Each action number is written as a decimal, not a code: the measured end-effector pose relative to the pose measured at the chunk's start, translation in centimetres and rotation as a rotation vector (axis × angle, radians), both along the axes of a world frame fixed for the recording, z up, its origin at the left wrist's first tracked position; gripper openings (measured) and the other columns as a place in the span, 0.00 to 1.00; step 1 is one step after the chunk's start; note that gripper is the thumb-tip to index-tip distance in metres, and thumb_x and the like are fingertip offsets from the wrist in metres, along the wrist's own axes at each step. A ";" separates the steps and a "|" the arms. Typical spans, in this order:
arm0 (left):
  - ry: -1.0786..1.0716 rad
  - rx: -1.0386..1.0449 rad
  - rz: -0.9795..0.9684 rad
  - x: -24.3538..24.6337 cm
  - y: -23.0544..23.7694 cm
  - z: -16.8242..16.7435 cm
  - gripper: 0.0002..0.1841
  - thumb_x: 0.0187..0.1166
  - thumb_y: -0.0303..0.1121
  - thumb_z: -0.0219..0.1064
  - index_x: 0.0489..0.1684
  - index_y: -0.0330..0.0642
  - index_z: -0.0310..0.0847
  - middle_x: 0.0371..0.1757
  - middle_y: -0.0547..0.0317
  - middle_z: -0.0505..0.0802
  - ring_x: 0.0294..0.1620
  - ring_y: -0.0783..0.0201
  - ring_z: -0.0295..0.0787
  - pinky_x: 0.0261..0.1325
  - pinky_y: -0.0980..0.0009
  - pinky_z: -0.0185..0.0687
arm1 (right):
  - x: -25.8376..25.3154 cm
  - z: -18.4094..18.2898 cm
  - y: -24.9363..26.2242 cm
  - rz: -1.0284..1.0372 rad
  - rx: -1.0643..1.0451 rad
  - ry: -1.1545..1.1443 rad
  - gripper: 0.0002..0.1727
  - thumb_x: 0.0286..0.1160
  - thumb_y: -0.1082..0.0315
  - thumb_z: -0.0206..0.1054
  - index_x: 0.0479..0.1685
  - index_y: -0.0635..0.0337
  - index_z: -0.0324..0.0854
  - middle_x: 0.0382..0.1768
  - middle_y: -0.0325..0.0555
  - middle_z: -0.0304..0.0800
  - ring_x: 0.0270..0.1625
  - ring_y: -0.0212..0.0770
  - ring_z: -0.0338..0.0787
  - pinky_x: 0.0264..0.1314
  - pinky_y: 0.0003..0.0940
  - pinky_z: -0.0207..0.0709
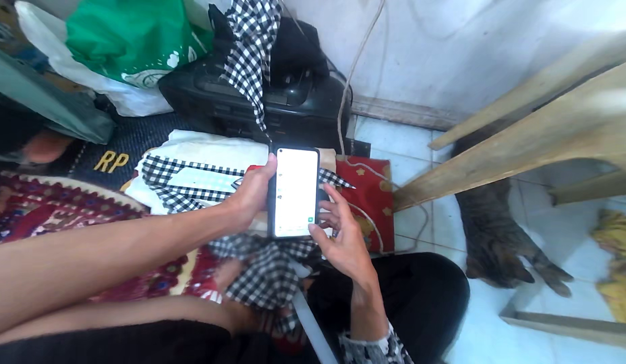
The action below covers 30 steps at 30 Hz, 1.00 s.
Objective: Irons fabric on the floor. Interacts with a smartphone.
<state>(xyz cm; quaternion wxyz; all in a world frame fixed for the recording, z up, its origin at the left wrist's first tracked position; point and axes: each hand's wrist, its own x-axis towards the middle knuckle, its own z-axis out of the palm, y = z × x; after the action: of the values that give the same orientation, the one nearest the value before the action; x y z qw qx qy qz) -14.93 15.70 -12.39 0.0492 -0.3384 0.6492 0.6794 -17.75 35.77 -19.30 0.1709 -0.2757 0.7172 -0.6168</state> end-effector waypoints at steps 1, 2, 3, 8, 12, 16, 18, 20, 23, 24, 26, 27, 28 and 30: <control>-0.029 -0.005 0.015 0.0 0.4 0.8 0.36 0.91 0.62 0.32 0.71 0.42 0.75 0.55 0.50 0.94 0.55 0.57 0.94 0.58 0.54 0.89 | 0.0 0.0 0.0 -0.004 -0.002 -0.001 0.43 0.73 0.69 0.68 0.93 0.53 0.56 0.65 0.52 0.86 0.53 0.37 0.93 0.54 0.32 0.88; -0.042 -0.015 0.025 0.0 0.7 1.2 0.36 0.91 0.61 0.32 0.70 0.42 0.75 0.54 0.51 0.94 0.54 0.58 0.94 0.58 0.55 0.88 | 0.0 0.0 0.0 -0.007 -0.002 -0.005 0.42 0.74 0.69 0.68 0.92 0.53 0.56 0.65 0.52 0.86 0.52 0.36 0.93 0.53 0.32 0.88; -0.045 -0.025 0.036 0.0 0.8 1.3 0.36 0.91 0.61 0.32 0.69 0.41 0.76 0.53 0.51 0.94 0.53 0.58 0.94 0.56 0.56 0.89 | 0.0 0.1 0.0 -0.010 0.002 -0.010 0.42 0.75 0.68 0.68 0.92 0.52 0.57 0.65 0.51 0.86 0.52 0.36 0.93 0.53 0.32 0.88; -0.031 0.001 0.030 -0.1 0.8 1.1 0.36 0.91 0.62 0.32 0.70 0.42 0.76 0.54 0.50 0.94 0.54 0.56 0.94 0.56 0.54 0.89 | -0.1 0.1 0.0 -0.023 -0.004 -0.025 0.39 0.78 0.69 0.66 0.92 0.50 0.58 0.71 0.53 0.83 0.55 0.37 0.93 0.55 0.33 0.88; -0.029 -0.017 -0.002 -0.1 0.6 1.0 0.37 0.91 0.62 0.30 0.71 0.42 0.75 0.55 0.51 0.94 0.54 0.57 0.94 0.56 0.54 0.89 | -0.1 -0.1 0.0 -0.028 -0.028 -0.012 0.37 0.79 0.70 0.64 0.91 0.52 0.59 0.72 0.52 0.82 0.57 0.37 0.92 0.58 0.34 0.88; -0.027 -0.016 0.013 -0.1 0.7 1.0 0.37 0.91 0.62 0.31 0.69 0.42 0.76 0.52 0.51 0.94 0.52 0.58 0.94 0.55 0.55 0.90 | -0.1 0.0 0.1 -0.031 -0.026 -0.018 0.36 0.81 0.70 0.63 0.92 0.52 0.59 0.71 0.52 0.83 0.57 0.37 0.93 0.58 0.34 0.88; -0.031 -0.015 0.020 -0.1 0.8 1.0 0.37 0.91 0.62 0.31 0.70 0.42 0.76 0.52 0.51 0.94 0.52 0.58 0.94 0.55 0.55 0.89 | -0.1 0.0 0.1 -0.035 -0.025 -0.017 0.36 0.81 0.70 0.63 0.91 0.52 0.59 0.72 0.53 0.83 0.57 0.37 0.93 0.58 0.34 0.88; -0.037 -0.021 0.016 -0.1 0.8 1.1 0.37 0.91 0.62 0.31 0.71 0.42 0.75 0.54 0.51 0.94 0.54 0.58 0.94 0.56 0.55 0.89 | -0.1 0.0 0.1 -0.033 -0.027 -0.017 0.36 0.81 0.70 0.63 0.91 0.52 0.59 0.72 0.53 0.83 0.58 0.36 0.92 0.58 0.33 0.88; -0.037 -0.015 0.022 -0.1 0.8 1.1 0.37 0.91 0.62 0.31 0.71 0.42 0.75 0.54 0.51 0.94 0.54 0.58 0.94 0.56 0.55 0.89 | -0.1 0.0 0.0 -0.035 -0.026 -0.027 0.36 0.81 0.70 0.63 0.91 0.52 0.59 0.71 0.52 0.84 0.57 0.36 0.93 0.57 0.33 0.88; -0.038 -0.014 0.015 -0.1 0.8 1.1 0.37 0.91 0.62 0.31 0.71 0.42 0.75 0.55 0.51 0.94 0.54 0.58 0.94 0.56 0.55 0.89 | -0.1 0.0 0.0 -0.034 -0.023 -0.031 0.36 0.81 0.70 0.63 0.91 0.52 0.59 0.70 0.52 0.84 0.57 0.36 0.93 0.57 0.33 0.88; -0.043 -0.019 0.008 -0.1 0.8 1.1 0.37 0.91 0.61 0.30 0.71 0.43 0.75 0.54 0.51 0.94 0.54 0.58 0.94 0.55 0.55 0.89 | -0.1 0.0 0.0 -0.034 -0.020 -0.035 0.36 0.81 0.69 0.63 0.91 0.51 0.59 0.70 0.52 0.84 0.57 0.36 0.93 0.57 0.33 0.88; -0.042 -0.018 0.015 -0.1 0.8 1.1 0.37 0.91 0.61 0.30 0.71 0.42 0.75 0.54 0.51 0.94 0.53 0.57 0.94 0.55 0.55 0.90 | -0.1 0.0 0.0 -0.035 -0.019 -0.036 0.37 0.81 0.69 0.63 0.92 0.51 0.59 0.71 0.52 0.84 0.56 0.36 0.93 0.57 0.33 0.88; -0.042 -0.019 0.023 -0.1 0.8 1.2 0.37 0.91 0.61 0.31 0.70 0.42 0.75 0.54 0.50 0.94 0.53 0.57 0.94 0.54 0.55 0.90 | -0.1 0.0 0.0 -0.035 -0.019 -0.037 0.37 0.81 0.69 0.63 0.92 0.51 0.59 0.71 0.52 0.83 0.56 0.36 0.92 0.57 0.33 0.88; -0.044 -0.020 0.034 -0.1 0.8 1.1 0.36 0.91 0.62 0.31 0.70 0.42 0.76 0.53 0.50 0.94 0.52 0.57 0.94 0.55 0.55 0.89 | 0.0 0.0 0.0 -0.034 -0.020 -0.033 0.36 0.81 0.69 0.63 0.92 0.51 0.59 0.73 0.52 0.83 0.56 0.36 0.92 0.57 0.33 0.87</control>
<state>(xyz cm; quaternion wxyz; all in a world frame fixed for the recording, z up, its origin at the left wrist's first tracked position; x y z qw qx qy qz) -15.05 16.54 -11.25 0.0482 -0.3646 0.6489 0.6661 -17.78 35.76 -19.32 0.1692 -0.2550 0.7126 -0.6313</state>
